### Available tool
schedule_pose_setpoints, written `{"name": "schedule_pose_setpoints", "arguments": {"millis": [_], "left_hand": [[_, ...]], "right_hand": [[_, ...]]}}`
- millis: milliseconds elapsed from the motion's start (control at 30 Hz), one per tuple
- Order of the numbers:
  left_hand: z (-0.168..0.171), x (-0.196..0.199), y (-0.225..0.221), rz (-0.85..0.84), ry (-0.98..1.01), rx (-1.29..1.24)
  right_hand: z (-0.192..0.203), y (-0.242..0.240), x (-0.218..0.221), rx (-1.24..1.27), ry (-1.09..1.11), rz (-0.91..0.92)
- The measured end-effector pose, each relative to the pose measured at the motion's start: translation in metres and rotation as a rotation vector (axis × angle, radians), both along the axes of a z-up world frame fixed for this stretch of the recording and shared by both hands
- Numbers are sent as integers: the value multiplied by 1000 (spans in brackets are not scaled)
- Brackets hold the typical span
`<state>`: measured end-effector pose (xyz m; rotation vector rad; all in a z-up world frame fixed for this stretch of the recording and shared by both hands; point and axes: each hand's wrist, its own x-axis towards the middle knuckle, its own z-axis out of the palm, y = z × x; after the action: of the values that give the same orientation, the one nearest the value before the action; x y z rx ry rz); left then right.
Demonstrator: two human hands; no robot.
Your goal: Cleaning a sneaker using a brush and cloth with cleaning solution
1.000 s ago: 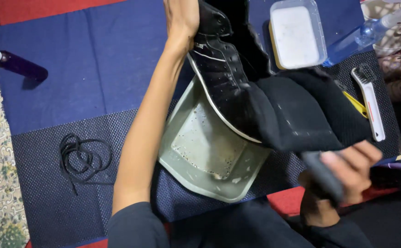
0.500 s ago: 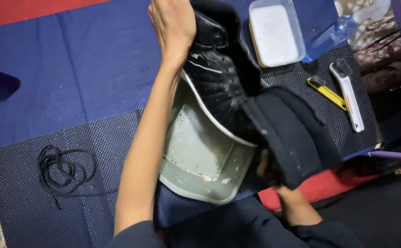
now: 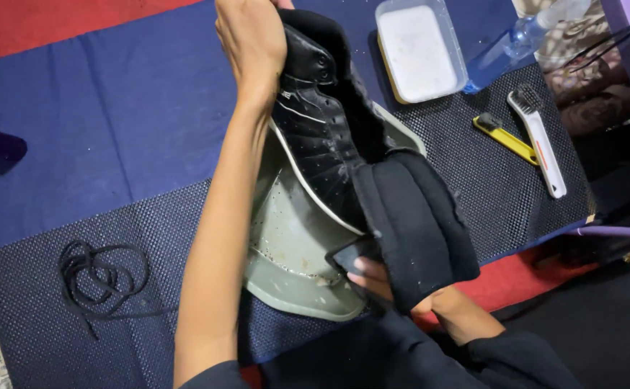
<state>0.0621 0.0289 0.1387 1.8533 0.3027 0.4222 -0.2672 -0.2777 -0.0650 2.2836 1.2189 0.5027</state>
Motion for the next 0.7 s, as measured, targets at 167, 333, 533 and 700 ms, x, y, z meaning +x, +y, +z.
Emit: {"name": "schedule_pose_setpoints", "arguments": {"millis": [167, 333, 533, 700], "left_hand": [[-10, 6, 1, 28, -37, -30], [7, -6, -4, 15, -1, -42], [10, -5, 1, 39, 91, -74], [0, -6, 8, 19, 5, -86]], "right_hand": [[156, 78, 49, 347, 226, 244], [175, 132, 73, 732, 206, 363], [199, 121, 68, 620, 345, 395], [167, 65, 58, 710, 956, 655]]}}
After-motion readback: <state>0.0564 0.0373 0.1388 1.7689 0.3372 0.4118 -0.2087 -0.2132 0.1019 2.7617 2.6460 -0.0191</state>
